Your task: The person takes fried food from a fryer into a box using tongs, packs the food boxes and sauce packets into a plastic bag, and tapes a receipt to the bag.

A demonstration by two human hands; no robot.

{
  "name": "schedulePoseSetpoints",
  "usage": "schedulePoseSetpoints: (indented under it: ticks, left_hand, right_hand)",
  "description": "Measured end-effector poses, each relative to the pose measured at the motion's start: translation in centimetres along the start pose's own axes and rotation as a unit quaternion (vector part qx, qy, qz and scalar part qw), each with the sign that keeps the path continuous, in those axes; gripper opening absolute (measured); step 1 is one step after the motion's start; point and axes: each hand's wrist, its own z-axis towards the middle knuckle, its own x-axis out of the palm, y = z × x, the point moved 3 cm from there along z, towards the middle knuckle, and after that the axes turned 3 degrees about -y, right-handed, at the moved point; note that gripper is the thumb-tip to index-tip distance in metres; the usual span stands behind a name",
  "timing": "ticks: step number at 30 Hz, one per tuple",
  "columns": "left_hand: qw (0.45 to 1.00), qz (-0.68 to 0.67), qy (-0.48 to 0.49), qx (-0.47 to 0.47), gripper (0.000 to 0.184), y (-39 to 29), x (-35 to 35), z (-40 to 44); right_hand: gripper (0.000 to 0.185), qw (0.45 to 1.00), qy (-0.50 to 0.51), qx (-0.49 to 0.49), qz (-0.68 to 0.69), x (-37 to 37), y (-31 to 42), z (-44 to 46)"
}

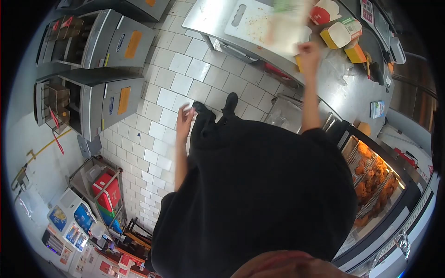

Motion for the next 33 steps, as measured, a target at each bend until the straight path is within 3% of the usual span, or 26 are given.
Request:
schedulePoseSetpoints:
  ticks: [1, 3, 5, 6, 8, 10, 11, 12, 13, 15, 16, 17, 19, 22, 23, 26, 28, 31, 33]
  left_hand:
    - [0.996, -0.081, 0.021, 0.026, 0.044, -4.3, 2.4, 0.1]
    - [0.986, -0.138, 0.023, 0.088, 0.044, -10.7, 6.1, 0.0]
    - [0.986, -0.125, -0.004, 0.110, 0.043, -11.5, 6.3, 1.1]
    - [0.991, -0.083, -0.032, 0.104, 0.041, -10.0, 5.4, 2.5]
    - [0.992, -0.043, -0.082, 0.090, 0.038, -7.4, 3.4, 3.6]
    - [0.987, -0.049, -0.132, 0.074, 0.036, -5.1, 1.0, 2.7]
    - [0.989, -0.050, -0.125, 0.061, 0.035, -3.9, -0.2, 2.0]
    - [0.990, -0.052, -0.123, 0.049, 0.034, -2.7, -1.6, 1.2]
    - [0.989, -0.057, -0.129, 0.038, 0.033, -1.8, -2.9, 0.6]
    - [0.984, -0.124, -0.127, -0.009, 0.033, 0.0, -5.1, -0.7]
    - [0.978, -0.159, -0.131, -0.025, 0.033, 0.4, -6.5, -1.8]
    - [0.976, -0.170, -0.137, -0.026, 0.034, -0.1, -7.6, -2.6]
    - [0.968, -0.203, -0.148, -0.017, 0.039, -1.9, -9.3, -4.0]
    - [0.944, -0.273, -0.183, -0.009, 0.043, 0.0, -11.1, -4.4]
    - [0.938, -0.278, -0.207, -0.006, 0.044, 0.1, -11.9, -4.6]
    - [0.919, -0.298, -0.257, -0.010, 0.049, 1.1, -16.8, -5.8]
    - [0.909, -0.307, -0.280, -0.019, 0.050, 3.9, -21.0, -6.1]
    - [0.873, -0.339, -0.352, -0.012, 0.047, 6.7, -28.7, -6.5]
    - [0.856, -0.333, -0.396, -0.009, 0.048, 9.1, -34.4, -6.4]
  right_hand:
    - [0.008, 0.997, 0.047, -0.038, -0.044, 3.3, 2.7, -3.8]
    - [0.007, 0.984, 0.176, 0.001, 0.022, 7.7, 7.6, -10.5]
    - [0.011, 0.951, 0.298, -0.017, 0.084, 10.4, 9.7, -14.8]
    - [0.015, 0.918, 0.383, 0.037, 0.093, 10.3, 11.7, -15.1]
    - [0.021, 0.962, 0.243, -0.032, 0.124, 9.5, 9.5, -13.3]
    - [0.032, 0.994, 0.022, -0.051, -0.099, 7.0, 2.4, -8.5]
    - [0.045, 0.995, -0.071, -0.025, -0.068, 5.0, -0.9, -5.7]
    - [0.055, 0.969, -0.117, -0.034, -0.216, 2.8, -5.1, -3.3]
    - [0.051, 0.915, -0.173, -0.109, -0.349, 1.3, -11.7, -1.2]
    - [0.051, 0.931, -0.042, -0.007, -0.363, -0.7, -18.9, 1.8]
    - [0.041, 0.911, -0.032, -0.158, -0.379, -1.1, -26.0, 3.3]
    - [0.031, 0.962, -0.006, -0.016, -0.274, -1.4, -24.0, 3.2]
    - [0.026, 0.942, 0.026, -0.061, -0.328, -1.8, -26.6, 4.5]
    - [0.023, 0.912, -0.048, -0.063, -0.403, -1.8, -25.8, 4.7]
    - [0.024, 0.887, -0.085, 0.018, -0.453, -1.0, -22.8, 4.3]
    - [0.022, 0.918, -0.133, -0.024, -0.373, 2.8, -14.7, 2.1]
    - [0.031, 0.953, -0.122, -0.009, -0.278, 8.1, -4.8, -1.7]
    - [0.040, 0.989, -0.042, -0.081, -0.116, 19.4, 4.0, -7.0]
    - [0.038, 0.997, 0.003, -0.077, 0.014, 28.7, 13.1, -13.1]
